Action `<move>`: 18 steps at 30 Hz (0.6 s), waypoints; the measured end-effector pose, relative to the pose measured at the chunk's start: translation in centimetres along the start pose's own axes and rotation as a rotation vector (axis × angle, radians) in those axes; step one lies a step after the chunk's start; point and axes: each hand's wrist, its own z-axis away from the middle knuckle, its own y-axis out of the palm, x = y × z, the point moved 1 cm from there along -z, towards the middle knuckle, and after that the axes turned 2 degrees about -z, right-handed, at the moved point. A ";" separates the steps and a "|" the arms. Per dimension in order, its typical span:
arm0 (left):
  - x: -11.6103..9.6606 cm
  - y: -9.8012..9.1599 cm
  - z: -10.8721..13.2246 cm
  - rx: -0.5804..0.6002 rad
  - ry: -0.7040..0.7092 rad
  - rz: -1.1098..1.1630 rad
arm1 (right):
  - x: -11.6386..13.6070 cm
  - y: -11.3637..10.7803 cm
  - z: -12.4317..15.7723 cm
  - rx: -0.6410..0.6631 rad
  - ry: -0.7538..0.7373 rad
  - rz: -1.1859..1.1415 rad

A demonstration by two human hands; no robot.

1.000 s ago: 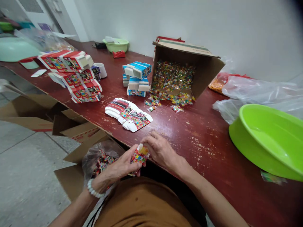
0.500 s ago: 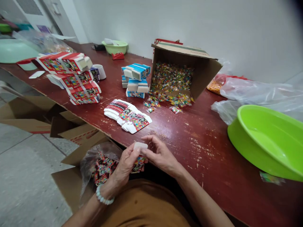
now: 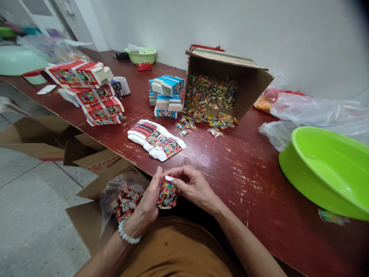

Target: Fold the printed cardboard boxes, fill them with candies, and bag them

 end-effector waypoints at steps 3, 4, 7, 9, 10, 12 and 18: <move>0.1 0.0 0.1 -0.012 -0.006 -0.069 | 0.1 0.0 -0.5 0.076 0.135 -0.145; 0.1 -0.1 0.1 0.003 -0.009 -0.093 | 0.2 -0.1 -0.7 0.092 0.174 -0.203; 0.1 -0.4 0.1 0.035 0.007 -0.156 | 0.5 -0.4 -0.9 0.109 0.210 -0.270; 0.2 -0.7 0.1 0.026 0.015 -0.161 | 0.5 -0.6 -0.8 0.119 0.151 -0.254; 0.2 -0.8 0.1 0.016 0.016 -0.146 | 0.5 -0.7 -0.7 0.131 0.119 -0.245; 0.3 -0.8 -0.1 -0.001 0.011 -0.095 | 0.3 -0.7 -0.2 0.143 0.063 -0.198; 0.0 -0.6 -0.6 -0.017 -0.011 0.025 | -1.1 0.7 0.9 -0.031 -0.052 -0.062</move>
